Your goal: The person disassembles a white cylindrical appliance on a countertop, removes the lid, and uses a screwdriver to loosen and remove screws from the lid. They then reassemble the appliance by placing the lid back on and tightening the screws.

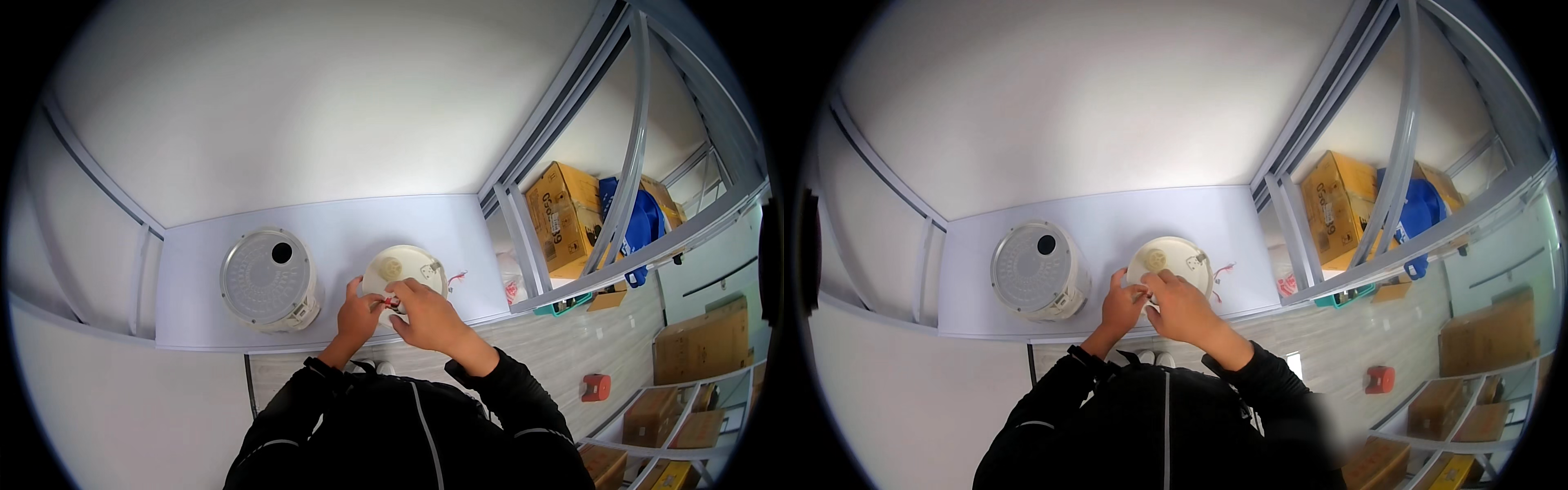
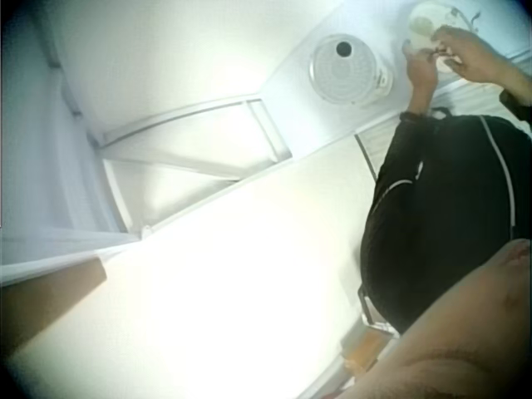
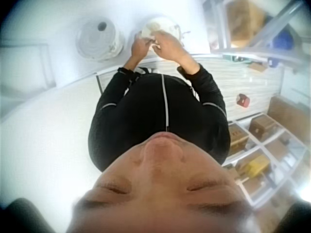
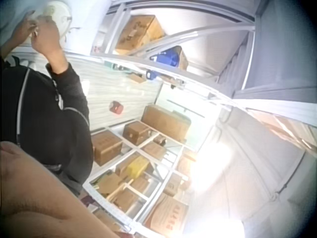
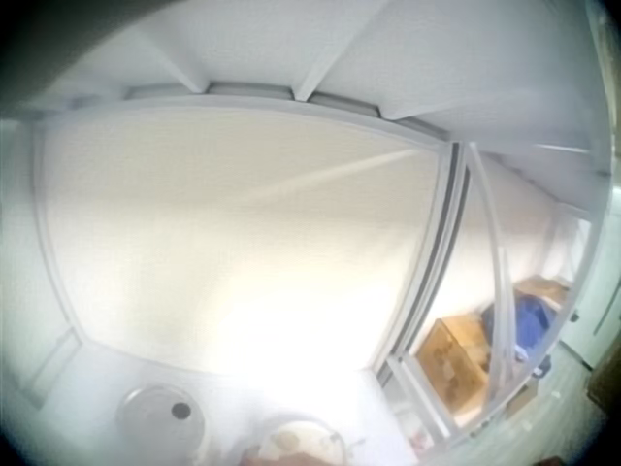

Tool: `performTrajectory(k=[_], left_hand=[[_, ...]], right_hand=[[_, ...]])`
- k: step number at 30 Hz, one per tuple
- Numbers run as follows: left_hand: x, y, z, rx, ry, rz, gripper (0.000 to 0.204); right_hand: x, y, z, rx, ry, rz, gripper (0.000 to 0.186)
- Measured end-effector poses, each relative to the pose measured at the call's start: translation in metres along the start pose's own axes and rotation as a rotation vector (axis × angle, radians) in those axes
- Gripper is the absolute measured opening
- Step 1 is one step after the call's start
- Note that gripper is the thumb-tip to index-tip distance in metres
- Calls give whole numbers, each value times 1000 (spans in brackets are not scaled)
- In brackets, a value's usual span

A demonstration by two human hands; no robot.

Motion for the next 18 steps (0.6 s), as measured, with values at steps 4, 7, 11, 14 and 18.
performTrajectory(k=[4, 7, 11, 14, 18], left_hand=[[2, 0, 1, -32, -14, -11, 18], [4, 3, -7, -54, -35, 6, 17], [3, 4, -3, -112, -17, 10, 15], [1, 7, 4, -35, 3, 90, 16], [1, 7, 7, -29, 27, 141, 17]], right_hand=[[-3, 5, -12, -264, -253, 114, 36], [3, 3, -11, -152, -99, 46, 39], [4, 3, -8, 29, -34, -28, 41], [-2, 6, -13, 61, -8, -51, 43], [-4, 8, -17, 30, 109, -122, 48]])
Point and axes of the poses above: each hand's wrist, its own y-axis towards the middle knuckle, its own x-axis out of the back of the hand, z = x × y, the point moved 4 cm from there along y, towards the middle knuckle, and after that the axes turned 12 degrees about -x, right-handed, at the moved point
